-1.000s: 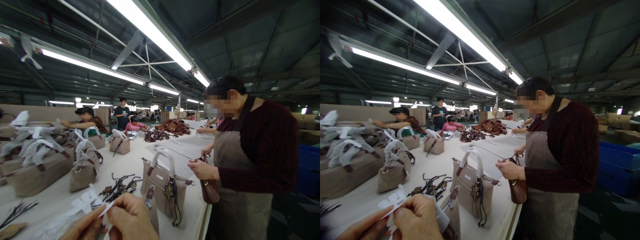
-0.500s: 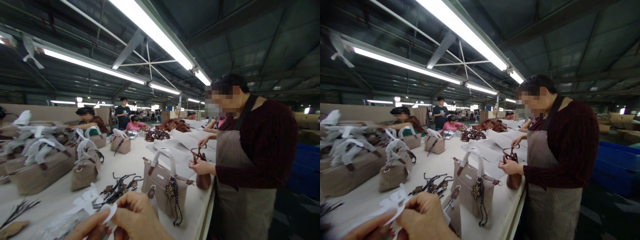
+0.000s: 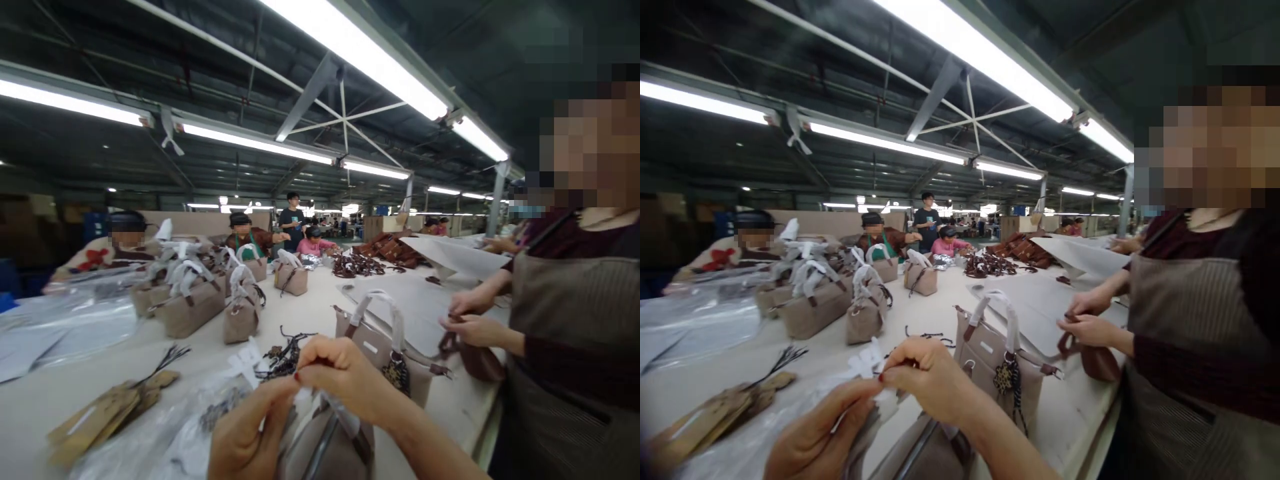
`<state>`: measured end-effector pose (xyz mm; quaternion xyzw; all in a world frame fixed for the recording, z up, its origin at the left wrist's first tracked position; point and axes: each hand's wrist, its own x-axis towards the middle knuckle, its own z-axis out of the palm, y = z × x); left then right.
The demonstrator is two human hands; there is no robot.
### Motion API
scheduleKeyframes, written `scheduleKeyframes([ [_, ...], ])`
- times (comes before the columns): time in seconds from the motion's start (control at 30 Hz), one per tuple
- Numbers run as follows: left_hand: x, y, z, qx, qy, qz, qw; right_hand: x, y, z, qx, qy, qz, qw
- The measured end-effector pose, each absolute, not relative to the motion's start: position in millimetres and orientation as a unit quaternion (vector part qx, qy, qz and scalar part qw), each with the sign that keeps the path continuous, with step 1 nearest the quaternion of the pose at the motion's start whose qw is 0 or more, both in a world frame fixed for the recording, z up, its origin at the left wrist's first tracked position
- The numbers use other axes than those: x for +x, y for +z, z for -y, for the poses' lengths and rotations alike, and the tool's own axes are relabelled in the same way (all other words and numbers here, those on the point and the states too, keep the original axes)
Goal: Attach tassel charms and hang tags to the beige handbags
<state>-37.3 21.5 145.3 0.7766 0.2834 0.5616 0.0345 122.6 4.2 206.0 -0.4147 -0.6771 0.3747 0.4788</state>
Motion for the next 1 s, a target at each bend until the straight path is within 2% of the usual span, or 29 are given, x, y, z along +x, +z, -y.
scheduleKeyframes([
  [0.1,-34,150,-22,0.782,0.558,-0.276,0.028,121,202,-7,-0.404,0.287,0.715,0.493],
  [0.23,-34,156,-23,0.807,0.541,-0.237,0.006,117,201,-9,-0.386,0.294,0.712,0.508],
  [0.47,-35,172,-22,0.825,0.527,-0.202,-0.027,110,214,-10,-0.350,0.226,0.731,0.540],
  [0.67,-26,168,-23,0.827,0.525,-0.187,-0.068,114,213,-10,-0.348,0.196,0.727,0.558],
  [0.83,-23,162,-24,0.830,0.518,-0.186,-0.091,118,210,-9,-0.354,0.226,0.706,0.570],
  [1.0,-27,157,-33,0.803,0.536,-0.229,-0.121,122,214,-9,-0.386,0.338,0.672,0.535],
])
